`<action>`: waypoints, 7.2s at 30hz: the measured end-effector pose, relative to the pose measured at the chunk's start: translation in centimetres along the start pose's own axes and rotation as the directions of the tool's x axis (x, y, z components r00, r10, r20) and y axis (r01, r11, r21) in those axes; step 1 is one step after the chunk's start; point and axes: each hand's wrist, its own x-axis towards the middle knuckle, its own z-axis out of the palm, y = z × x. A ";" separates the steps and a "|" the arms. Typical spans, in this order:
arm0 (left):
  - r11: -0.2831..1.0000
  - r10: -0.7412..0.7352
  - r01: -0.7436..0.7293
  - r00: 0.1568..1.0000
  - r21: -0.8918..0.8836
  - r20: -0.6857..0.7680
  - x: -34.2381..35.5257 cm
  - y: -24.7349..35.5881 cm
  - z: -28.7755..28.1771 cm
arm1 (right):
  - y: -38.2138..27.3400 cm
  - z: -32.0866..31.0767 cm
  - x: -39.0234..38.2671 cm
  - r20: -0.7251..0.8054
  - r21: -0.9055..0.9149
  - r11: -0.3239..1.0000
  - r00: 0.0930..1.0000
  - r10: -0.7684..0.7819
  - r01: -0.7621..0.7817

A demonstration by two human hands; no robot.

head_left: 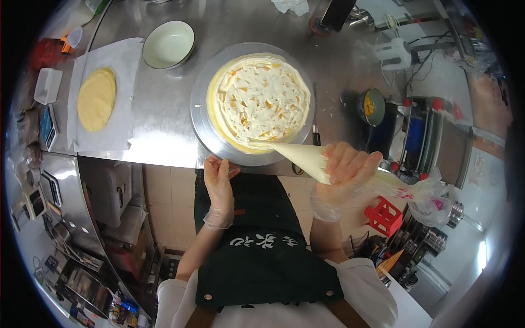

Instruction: The recorder assembles a mille crepe cake by piping cream, spreading it, and adding mango pieces.

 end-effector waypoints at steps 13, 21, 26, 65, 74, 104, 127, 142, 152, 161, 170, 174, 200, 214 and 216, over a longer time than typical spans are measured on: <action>0.998 0.008 -0.006 1.000 0.069 -0.030 0.4 1.4 -0.2 | -2.1 -3.5 2.7 -0.001 -0.012 1.000 1.000 -0.021 0.021; 0.994 0.060 -0.058 0.998 0.088 -0.020 1.7 1.3 -1.3 | -2.3 -3.3 3.7 -0.029 -0.079 0.997 0.999 -0.029 0.027; 0.991 0.119 -0.114 0.991 0.075 -0.068 2.5 2.7 -1.1 | -2.5 -3.4 4.7 -0.076 -0.062 0.998 0.997 -0.003 -0.002; 0.996 0.014 -0.011 0.999 0.090 -0.039 1.0 1.9 -0.7 | -1.7 -3.0 7.9 -0.118 -0.111 0.991 0.989 -0.091 0.078; 0.995 0.035 -0.032 0.999 0.093 -0.033 1.1 1.9 -0.8 | -1.6 -3.2 7.9 -0.111 -0.133 0.989 0.991 -0.074 0.059; 0.995 0.041 -0.037 0.998 0.091 -0.041 2.0 1.8 -1.5 | -0.4 0.9 5.8 -0.061 -0.175 0.984 0.997 -0.047 0.036; 0.993 0.080 -0.071 0.993 0.099 -0.086 3.0 2.6 -1.3 | -1.8 -2.5 7.0 0.016 -0.181 0.983 1.000 -0.005 0.008; 0.995 0.035 -0.022 0.991 0.102 -0.127 2.8 2.9 -1.5 | -1.6 -2.8 9.8 -0.082 -0.175 0.981 0.991 -0.104 0.088; 0.990 0.127 -0.122 0.988 0.065 -0.085 4.5 3.2 -1.4 | -1.8 -1.8 8.9 -0.024 -0.142 0.989 0.999 0.030 -0.033; 0.986 0.154 -0.149 0.985 0.070 -0.080 4.5 2.7 -1.6 | -1.4 -1.4 10.2 0.014 -0.173 0.983 0.999 -0.051 0.053; 0.997 0.025 -0.015 0.992 0.079 -0.124 2.6 3.0 -0.6 | -1.4 -0.8 9.7 -0.002 -0.215 0.977 1.000 -0.007 0.006; 0.997 0.043 -0.036 0.993 0.061 -0.113 2.9 3.3 -0.4 | -0.6 -1.4 10.4 0.027 -0.186 0.981 0.999 -0.045 0.049; 0.997 0.073 -0.068 0.991 0.049 -0.111 3.4 2.6 -1.1 | 1.2 2.5 8.6 0.041 -0.211 0.977 0.998 0.038 -0.029; 0.998 0.067 -0.064 0.987 0.023 -0.145 3.1 3.1 -0.6 | 2.4 2.1 12.4 -0.038 -0.095 0.994 0.998 -0.058 0.055; 0.998 0.068 -0.065 0.987 0.026 -0.143 3.1 3.1 -0.6 | 2.2 2.3 12.5 -0.065 -0.118 0.991 0.996 -0.063 0.055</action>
